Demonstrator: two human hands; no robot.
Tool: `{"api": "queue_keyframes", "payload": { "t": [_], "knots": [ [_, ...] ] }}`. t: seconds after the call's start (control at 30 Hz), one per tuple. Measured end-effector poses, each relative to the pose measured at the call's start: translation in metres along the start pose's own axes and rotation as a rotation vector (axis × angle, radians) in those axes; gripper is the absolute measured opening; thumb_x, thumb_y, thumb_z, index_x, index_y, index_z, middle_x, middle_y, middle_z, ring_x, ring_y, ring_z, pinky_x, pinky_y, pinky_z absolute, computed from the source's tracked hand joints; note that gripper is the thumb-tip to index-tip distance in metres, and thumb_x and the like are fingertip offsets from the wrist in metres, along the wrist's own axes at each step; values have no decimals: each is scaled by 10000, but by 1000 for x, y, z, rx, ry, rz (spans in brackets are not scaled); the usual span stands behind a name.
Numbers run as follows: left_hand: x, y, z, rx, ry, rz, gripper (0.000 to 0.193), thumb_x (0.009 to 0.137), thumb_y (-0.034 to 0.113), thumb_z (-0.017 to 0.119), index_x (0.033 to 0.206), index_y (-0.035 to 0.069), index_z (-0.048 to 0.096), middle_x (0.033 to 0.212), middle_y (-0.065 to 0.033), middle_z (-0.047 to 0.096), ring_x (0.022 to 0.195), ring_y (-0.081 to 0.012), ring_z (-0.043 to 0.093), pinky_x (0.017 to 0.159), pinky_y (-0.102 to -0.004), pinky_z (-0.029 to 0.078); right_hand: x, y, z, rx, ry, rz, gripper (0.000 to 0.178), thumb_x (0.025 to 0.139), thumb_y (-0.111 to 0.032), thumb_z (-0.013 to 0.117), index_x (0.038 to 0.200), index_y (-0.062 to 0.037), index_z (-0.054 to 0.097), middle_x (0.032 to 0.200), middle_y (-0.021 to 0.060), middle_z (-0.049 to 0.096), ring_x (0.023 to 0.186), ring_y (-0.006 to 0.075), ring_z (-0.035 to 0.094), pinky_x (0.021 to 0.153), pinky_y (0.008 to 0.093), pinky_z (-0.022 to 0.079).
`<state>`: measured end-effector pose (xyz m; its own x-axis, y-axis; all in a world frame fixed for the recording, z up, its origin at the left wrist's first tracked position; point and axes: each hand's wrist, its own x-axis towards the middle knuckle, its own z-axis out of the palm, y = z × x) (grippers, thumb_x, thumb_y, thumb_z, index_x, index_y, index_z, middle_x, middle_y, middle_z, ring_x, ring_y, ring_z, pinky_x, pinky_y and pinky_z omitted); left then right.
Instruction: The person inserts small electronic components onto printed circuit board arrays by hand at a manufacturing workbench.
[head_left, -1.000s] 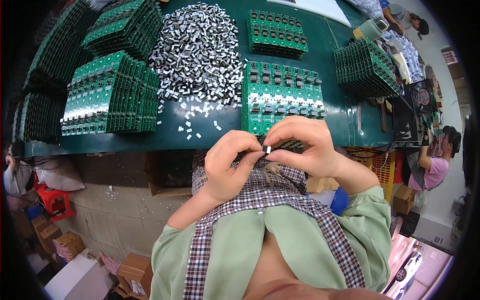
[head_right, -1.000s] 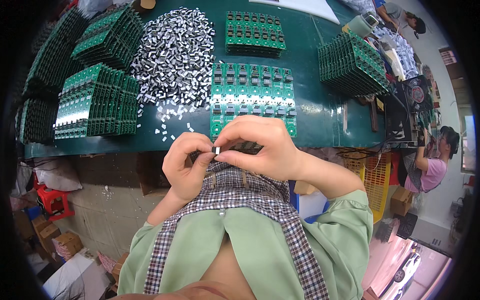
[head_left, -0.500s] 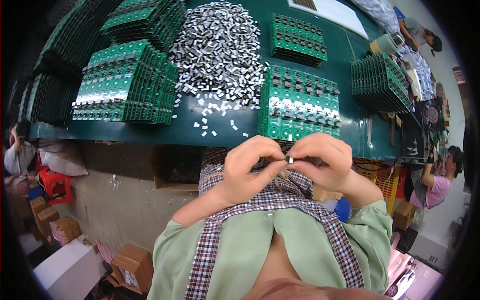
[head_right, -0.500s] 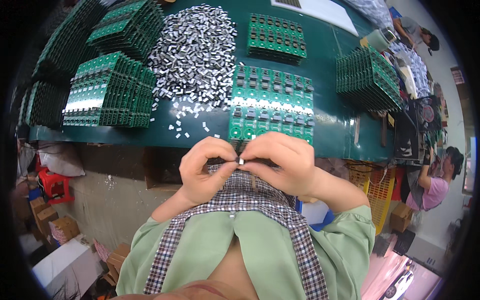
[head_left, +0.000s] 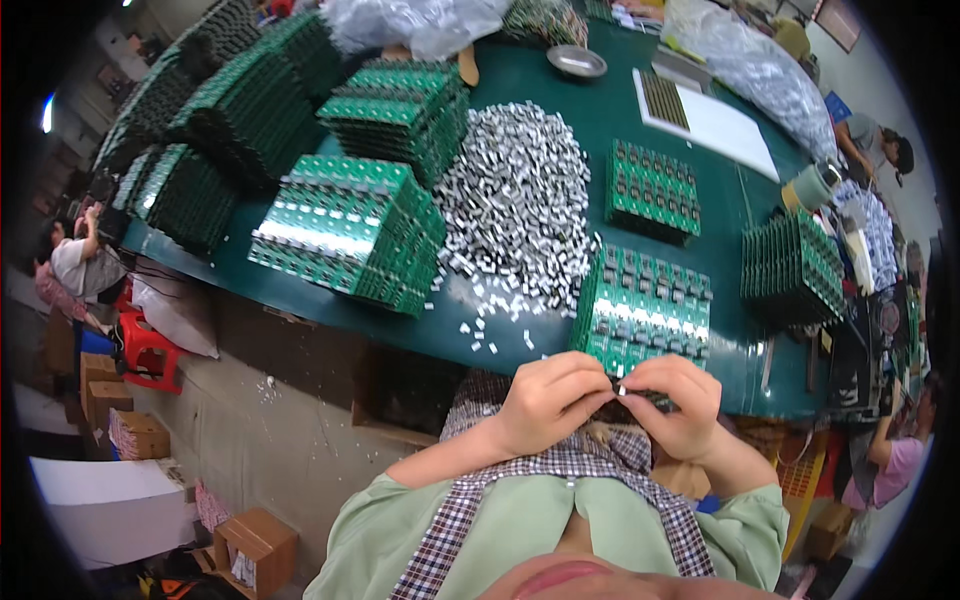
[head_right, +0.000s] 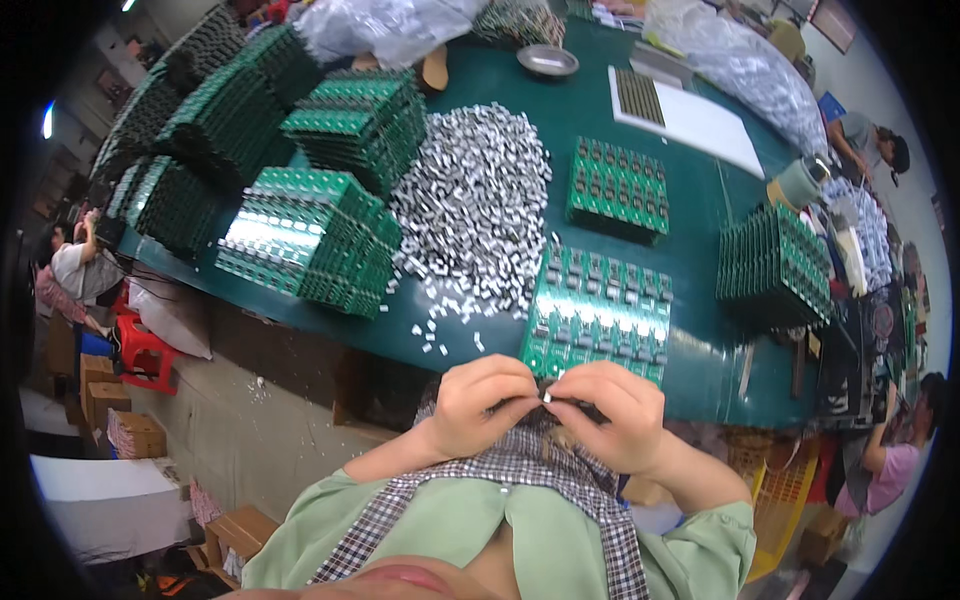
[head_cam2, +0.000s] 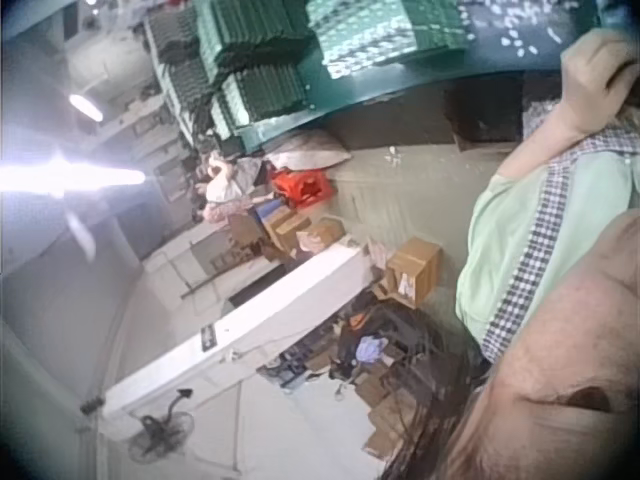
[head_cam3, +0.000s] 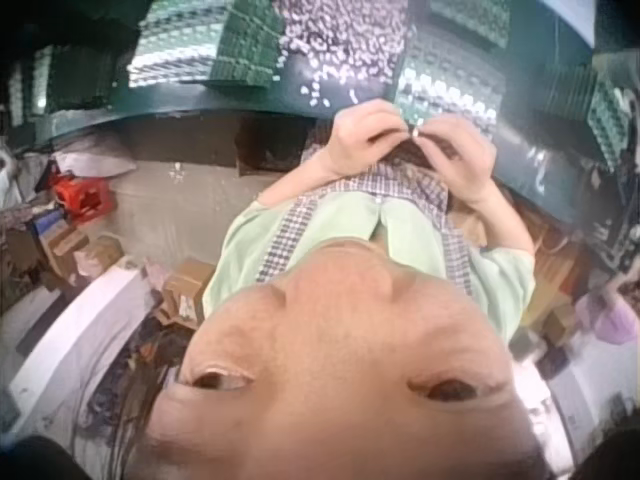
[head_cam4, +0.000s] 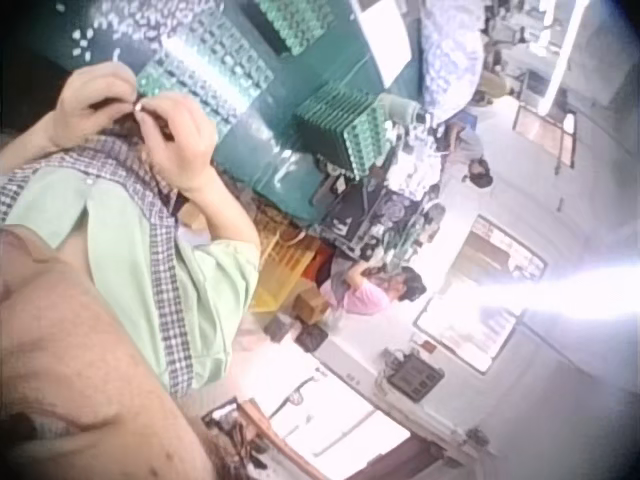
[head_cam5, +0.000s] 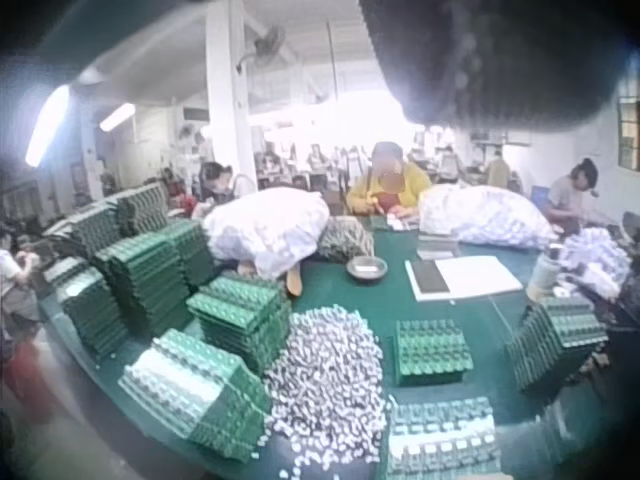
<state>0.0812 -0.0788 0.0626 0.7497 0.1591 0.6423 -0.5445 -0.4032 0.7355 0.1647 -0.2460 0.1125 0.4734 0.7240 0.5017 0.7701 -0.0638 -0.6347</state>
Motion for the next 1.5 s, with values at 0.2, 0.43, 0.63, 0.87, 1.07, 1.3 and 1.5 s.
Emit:
{"api": "queue_keyframes", "payload": {
  "t": [0.2, 0.43, 0.63, 0.87, 1.07, 1.3, 1.5],
  "knots": [
    [1, -49, -43, 580, 152, -225, 212, 776, -7, 611, 986, 18, 621, 919, -139, 628, 841, -324, 612, 728, -389, 496, -8, 21, -34, -147, 190, 54, 208, 649, 72, 707, 830, -1, 635, 798, 122, 640, 733, 234, 630, 646, 301, 516],
    [2, -98, -52, 862, 15, -376, 199, 794, 73, 634, 988, 41, 599, 914, -102, 542, 876, -303, 555, 730, -409, 473, -42, 59, -56, -134, 475, 316, 186, 705, 94, 653, 868, 16, 605, 857, 107, 586, 755, 177, 596, 648, 253, 514],
    [1, -111, -46, 876, 86, -351, 175, 795, 89, 649, 959, 42, 613, 893, -93, 554, 866, -293, 561, 731, -392, 477, -67, 125, -52, -290, 678, 277, 172, 755, 108, 615, 898, 15, 599, 866, 114, 581, 647, 175, 575, 571, 252, 494],
    [1, -105, -47, 835, 126, -378, 196, 761, 52, 689, 947, 25, 633, 928, -100, 587, 851, -292, 598, 714, -378, 492, -73, 152, -41, -451, 626, 151, 192, 741, 127, 623, 900, 22, 603, 868, 132, 604, 649, 189, 575, 527, 266, 481],
    [6, -107, -45, 750, 144, -317, 190, 773, -17, 651, 960, 8, 625, 944, -118, 585, 826, -295, 607, 705, -366, 504, -77, 157, -41, -469, 672, 208, 217, 738, 124, 630, 917, 5, 600, 874, 124, 602, 640, 176, 562, 519, 255, 464],
    [8, -113, -48, 761, 131, -189, 188, 786, -43, 623, 970, -7, 620, 943, -136, 604, 846, -313, 592, 735, -380, 488, -76, 155, -41, -459, 627, 221, 233, 747, 125, 630, 942, 0, 600, 888, 119, 599, 648, 166, 553, 528, 248, 455],
    [9, -109, -47, 768, 129, -162, 184, 782, -40, 626, 964, -11, 624, 926, -135, 622, 848, -312, 600, 733, -377, 493, -77, 155, -40, -441, 625, 226, 220, 756, 120, 630, 938, -1, 607, 893, 118, 603, 660, 167, 558, 532, 247, 455]
  ]
}}
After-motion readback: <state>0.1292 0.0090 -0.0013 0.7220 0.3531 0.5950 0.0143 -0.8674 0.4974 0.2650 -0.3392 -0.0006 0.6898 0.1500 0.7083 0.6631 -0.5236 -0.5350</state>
